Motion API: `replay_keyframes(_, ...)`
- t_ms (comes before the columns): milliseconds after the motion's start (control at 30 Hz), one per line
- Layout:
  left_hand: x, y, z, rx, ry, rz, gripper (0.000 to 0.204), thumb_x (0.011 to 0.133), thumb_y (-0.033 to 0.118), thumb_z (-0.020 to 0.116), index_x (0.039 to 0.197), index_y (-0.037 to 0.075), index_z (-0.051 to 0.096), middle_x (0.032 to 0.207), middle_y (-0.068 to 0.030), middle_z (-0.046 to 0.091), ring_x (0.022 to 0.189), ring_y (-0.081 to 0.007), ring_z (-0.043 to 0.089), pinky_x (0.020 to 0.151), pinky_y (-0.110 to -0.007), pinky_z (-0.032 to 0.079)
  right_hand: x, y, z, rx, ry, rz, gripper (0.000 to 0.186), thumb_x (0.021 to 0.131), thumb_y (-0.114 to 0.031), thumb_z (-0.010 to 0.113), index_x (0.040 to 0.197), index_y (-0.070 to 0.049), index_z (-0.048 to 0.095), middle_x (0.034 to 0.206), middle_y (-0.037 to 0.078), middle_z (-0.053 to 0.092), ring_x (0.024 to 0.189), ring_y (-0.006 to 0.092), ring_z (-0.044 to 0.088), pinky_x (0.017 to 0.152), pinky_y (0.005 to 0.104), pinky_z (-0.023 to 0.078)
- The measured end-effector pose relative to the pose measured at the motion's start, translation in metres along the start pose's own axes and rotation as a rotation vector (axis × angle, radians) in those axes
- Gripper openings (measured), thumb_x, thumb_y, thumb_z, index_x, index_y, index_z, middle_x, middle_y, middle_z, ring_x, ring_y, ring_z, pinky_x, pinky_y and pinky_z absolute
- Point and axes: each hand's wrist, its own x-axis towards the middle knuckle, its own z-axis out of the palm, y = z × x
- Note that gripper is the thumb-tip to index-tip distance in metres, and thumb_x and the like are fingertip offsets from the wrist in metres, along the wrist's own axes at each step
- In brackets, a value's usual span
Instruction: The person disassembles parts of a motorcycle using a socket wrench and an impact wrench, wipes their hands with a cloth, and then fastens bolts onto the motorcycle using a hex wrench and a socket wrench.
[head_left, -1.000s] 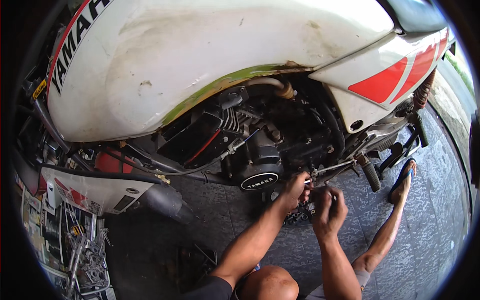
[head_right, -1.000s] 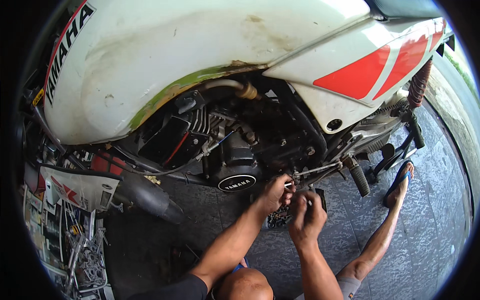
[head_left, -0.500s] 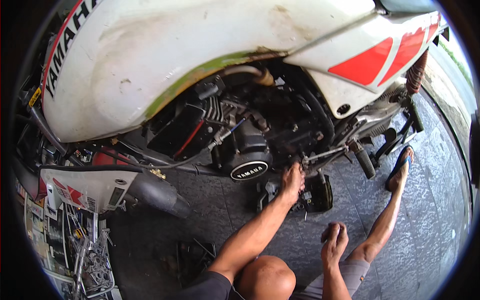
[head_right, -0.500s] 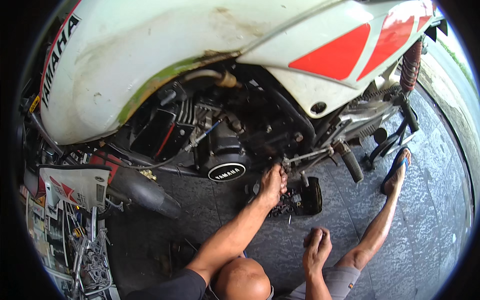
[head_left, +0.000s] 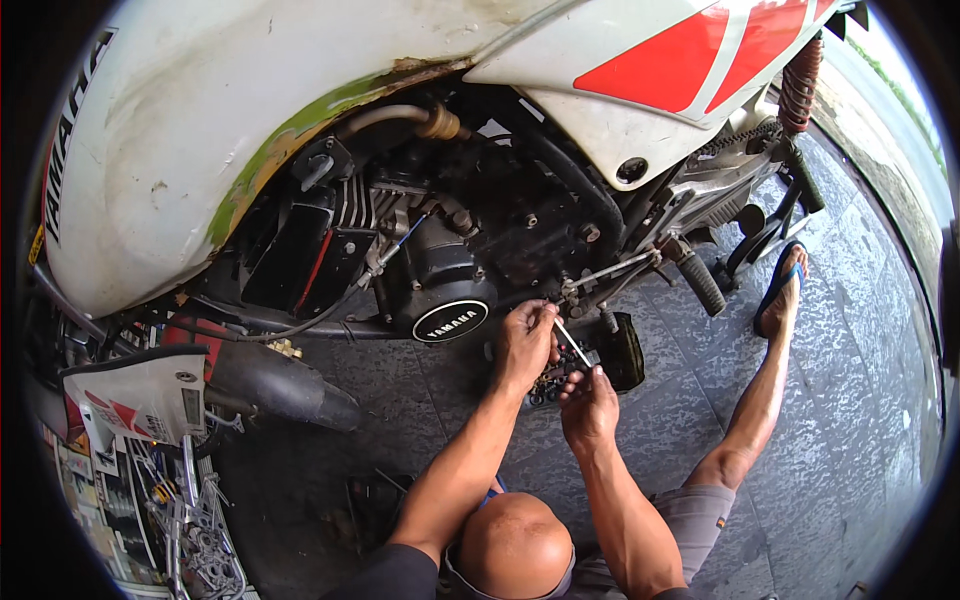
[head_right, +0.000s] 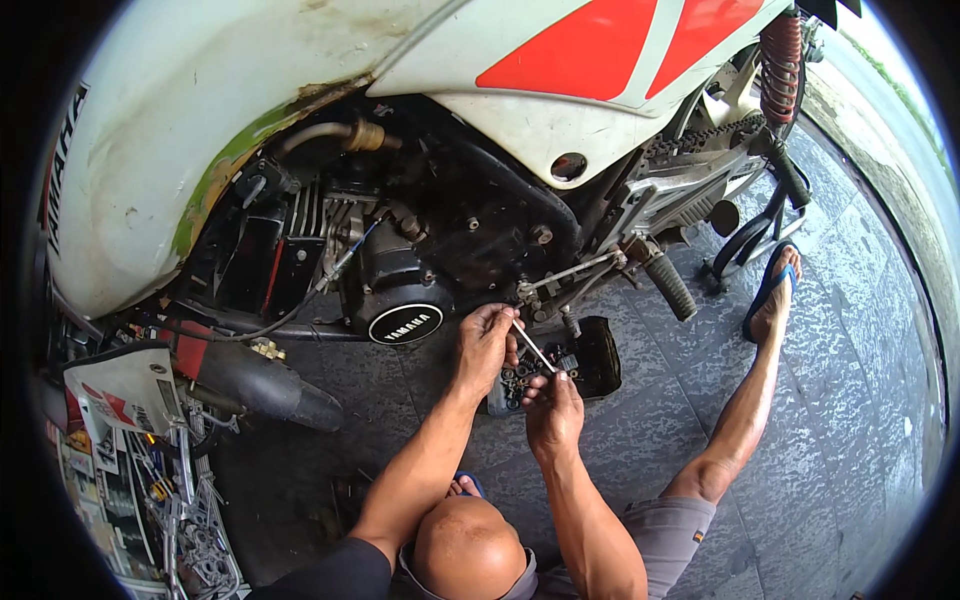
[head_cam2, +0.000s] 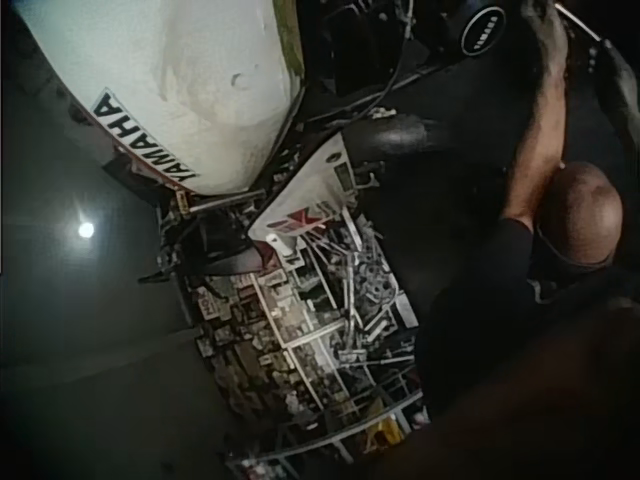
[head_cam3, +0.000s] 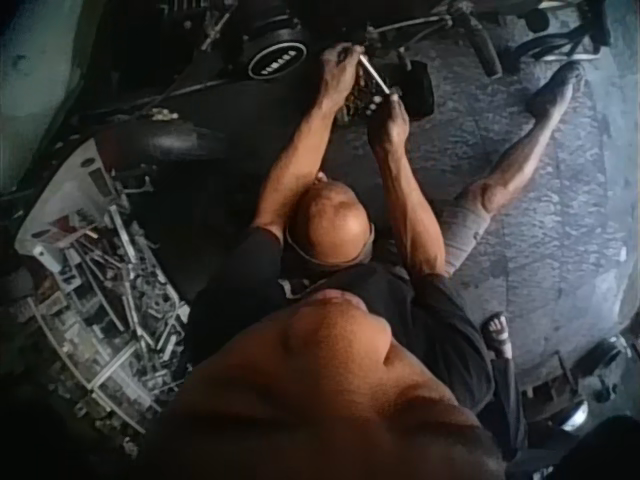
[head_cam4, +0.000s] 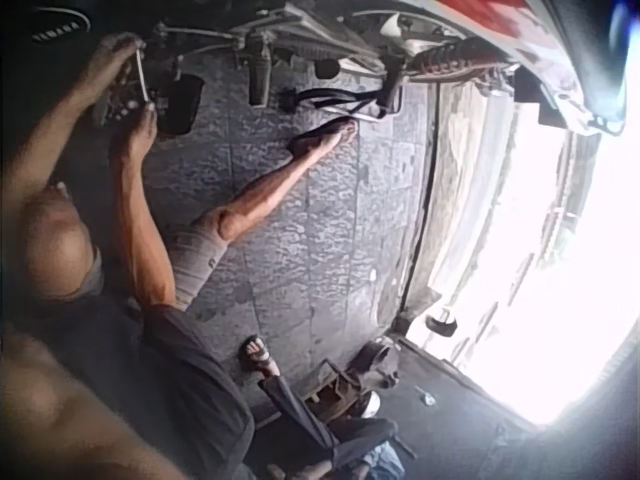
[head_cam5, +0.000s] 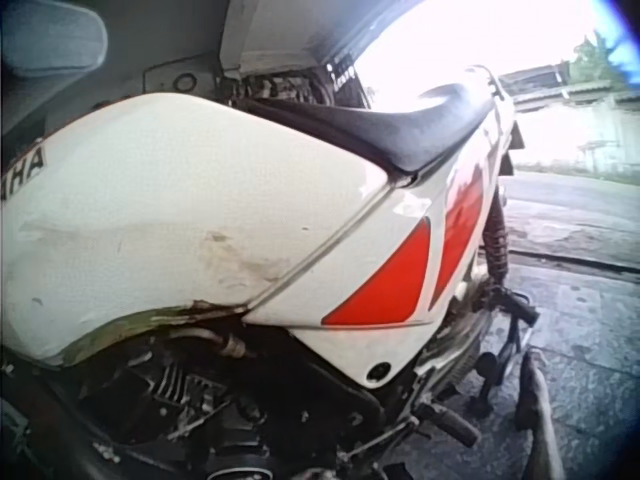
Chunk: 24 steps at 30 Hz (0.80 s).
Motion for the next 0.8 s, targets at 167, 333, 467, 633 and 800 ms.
replay_keyframes(167, 0.003, -0.006, -0.005, 0.029, 0.072, 0.086, 0.015, 0.096, 0.013, 0.055, 0.098, -0.002, 0.058, 0.078, -0.0042, 0.061, 0.053, -0.006, 0.053, 0.043, -0.021, 0.047, 0.014, 0.01, 0.007, 0.018, -0.026, 0.076, 0.018, 0.099, -0.025, 0.051, 0.099, -0.007, 0.055, 0.08, 0.007, 0.062, 0.069, 0.0177, 0.057, 0.064, 0.031, 0.048)
replay_keyframes(333, 0.006, -0.012, -0.002, 0.082, 0.085, 0.138, 0.014, 0.096, 0.013, 0.054, 0.098, 0.0, 0.058, 0.074, -0.0022, 0.06, 0.056, -0.007, 0.056, 0.046, -0.023, 0.049, 0.03, 0.013, 0.004, 0.006, 0.028, 0.179, 0.021, 0.099, -0.029, 0.048, 0.095, -0.009, 0.052, 0.077, 0.005, 0.059, 0.069, 0.0166, 0.055, 0.063, 0.0303, 0.046)
replay_keyframes(467, 0.009, -0.015, -0.004, 0.071, 0.076, 0.17, 0.013, 0.096, 0.013, 0.056, 0.098, 0.001, 0.059, 0.072, -0.0015, 0.06, 0.058, -0.0069, 0.057, 0.047, -0.023, 0.048, 0.053, 0.024, -0.005, -0.107, -0.019, 0.182, 0.025, 0.102, -0.032, 0.044, 0.103, -0.008, 0.052, 0.079, 0.004, 0.058, 0.065, 0.0148, 0.054, 0.059, 0.0286, 0.047)
replay_keyframes(633, 0.009, -0.014, -0.004, 0.046, 0.057, 0.178, 0.011, 0.095, 0.008, 0.057, 0.099, -0.001, 0.061, 0.086, -0.0056, 0.065, 0.069, -0.0071, 0.059, 0.061, -0.022, 0.054, 0.078, 0.029, 0.004, -0.248, -0.04, 0.182, 0.032, 0.103, -0.034, 0.039, 0.111, -0.007, 0.052, 0.082, 0.003, 0.058, 0.064, 0.0142, 0.054, 0.059, 0.0279, 0.047)
replay_keyframes(800, 0.014, -0.021, -0.006, 0.235, 0.074, 0.299, 0.011, 0.094, 0.008, 0.059, 0.096, -0.002, 0.063, 0.081, -0.0033, 0.064, 0.067, -0.0065, 0.059, 0.057, -0.021, 0.051, 0.093, 0.03, 0.005, -0.502, -0.111, 0.077, 0.041, 0.103, -0.038, 0.036, 0.118, -0.005, 0.055, 0.088, 0.003, 0.062, 0.072, 0.0124, 0.057, 0.065, 0.0275, 0.048)
